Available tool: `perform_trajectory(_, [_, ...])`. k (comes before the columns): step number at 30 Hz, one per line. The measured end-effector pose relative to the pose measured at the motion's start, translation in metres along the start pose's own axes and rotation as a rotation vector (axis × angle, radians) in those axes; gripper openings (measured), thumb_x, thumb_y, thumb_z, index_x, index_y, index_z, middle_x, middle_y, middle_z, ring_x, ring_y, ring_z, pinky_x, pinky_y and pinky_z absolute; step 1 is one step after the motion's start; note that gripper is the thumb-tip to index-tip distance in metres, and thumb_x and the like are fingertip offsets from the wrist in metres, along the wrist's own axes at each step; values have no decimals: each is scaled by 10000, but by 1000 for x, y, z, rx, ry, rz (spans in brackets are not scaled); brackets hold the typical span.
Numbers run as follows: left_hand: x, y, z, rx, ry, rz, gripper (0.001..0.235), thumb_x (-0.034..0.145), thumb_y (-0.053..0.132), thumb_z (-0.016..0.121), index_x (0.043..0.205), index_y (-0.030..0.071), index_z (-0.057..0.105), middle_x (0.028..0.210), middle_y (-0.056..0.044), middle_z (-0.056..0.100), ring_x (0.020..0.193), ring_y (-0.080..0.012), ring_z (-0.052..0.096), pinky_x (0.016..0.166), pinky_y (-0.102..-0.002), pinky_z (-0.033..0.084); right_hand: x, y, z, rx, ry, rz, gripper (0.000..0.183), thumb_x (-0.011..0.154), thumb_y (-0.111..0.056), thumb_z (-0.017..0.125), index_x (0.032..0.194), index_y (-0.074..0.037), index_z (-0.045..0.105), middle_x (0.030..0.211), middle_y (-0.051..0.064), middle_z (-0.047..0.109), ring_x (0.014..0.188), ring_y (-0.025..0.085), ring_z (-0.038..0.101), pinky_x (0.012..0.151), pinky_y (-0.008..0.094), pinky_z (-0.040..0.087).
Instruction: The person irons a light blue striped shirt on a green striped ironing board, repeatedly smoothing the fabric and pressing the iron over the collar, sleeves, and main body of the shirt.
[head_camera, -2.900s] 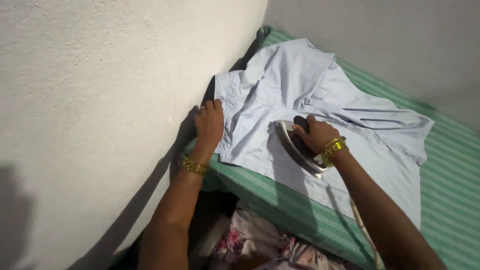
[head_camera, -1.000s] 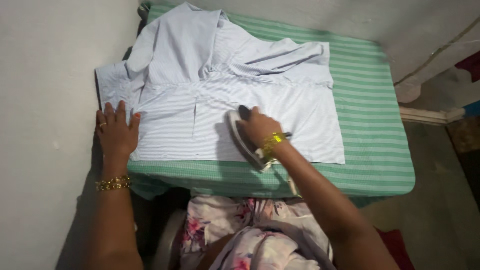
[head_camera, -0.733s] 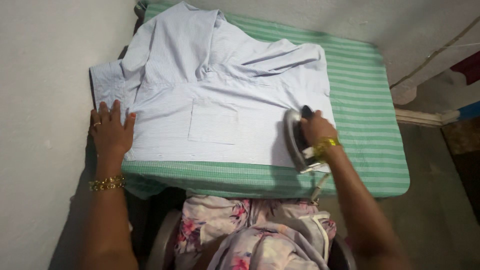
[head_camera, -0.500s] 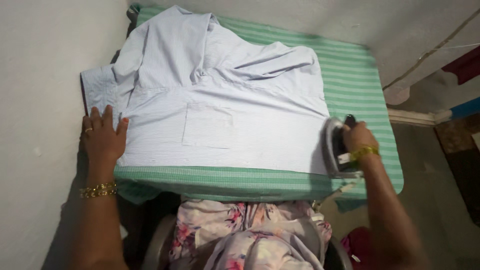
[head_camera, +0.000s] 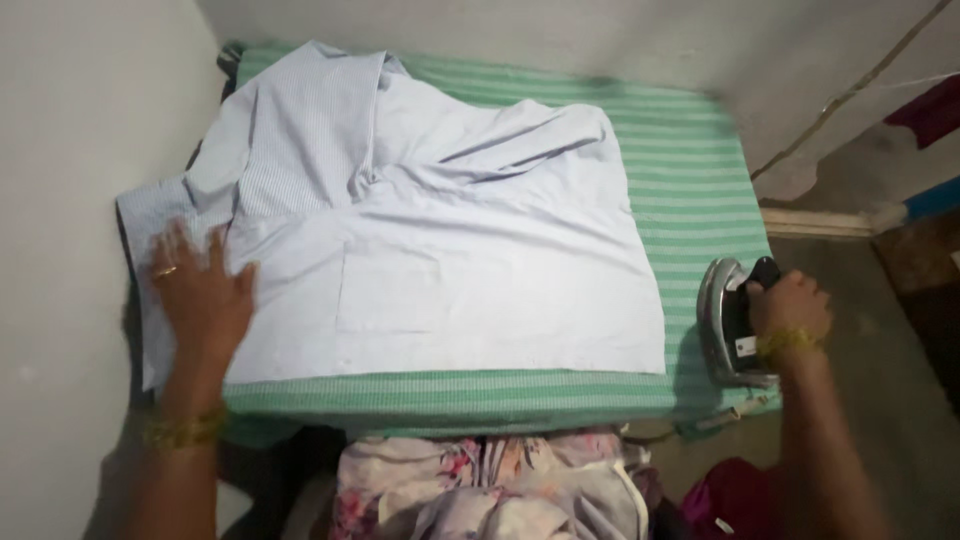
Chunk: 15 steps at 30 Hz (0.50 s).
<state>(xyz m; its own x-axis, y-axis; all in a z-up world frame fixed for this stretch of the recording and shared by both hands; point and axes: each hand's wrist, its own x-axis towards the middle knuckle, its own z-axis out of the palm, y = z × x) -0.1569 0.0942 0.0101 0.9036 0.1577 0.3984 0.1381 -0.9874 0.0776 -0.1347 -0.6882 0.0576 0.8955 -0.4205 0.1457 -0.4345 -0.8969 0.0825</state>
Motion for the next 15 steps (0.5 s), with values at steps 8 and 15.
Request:
perform_trajectory(8, [137,320,83,-527,-246,469,313,936,286,655,1193,114,703,1153,-182,668,1039,-396,636,836,-529,529,-131,-96,0,294,-266,-116,597,909,-300,629,1462,-157,455,1301,182,557,1038,390,651,791,530,579])
perform_trajectory(15, [193,522,139,-381,-202,644,674,929,46,572,1540,313,473,921,-160,696,761,-333,708,647,-467,569,-137,-84,33,326,-368,-102,499,959,-241,547,1441,-357,494,1158,109,606,951,352,687,762,475,583])
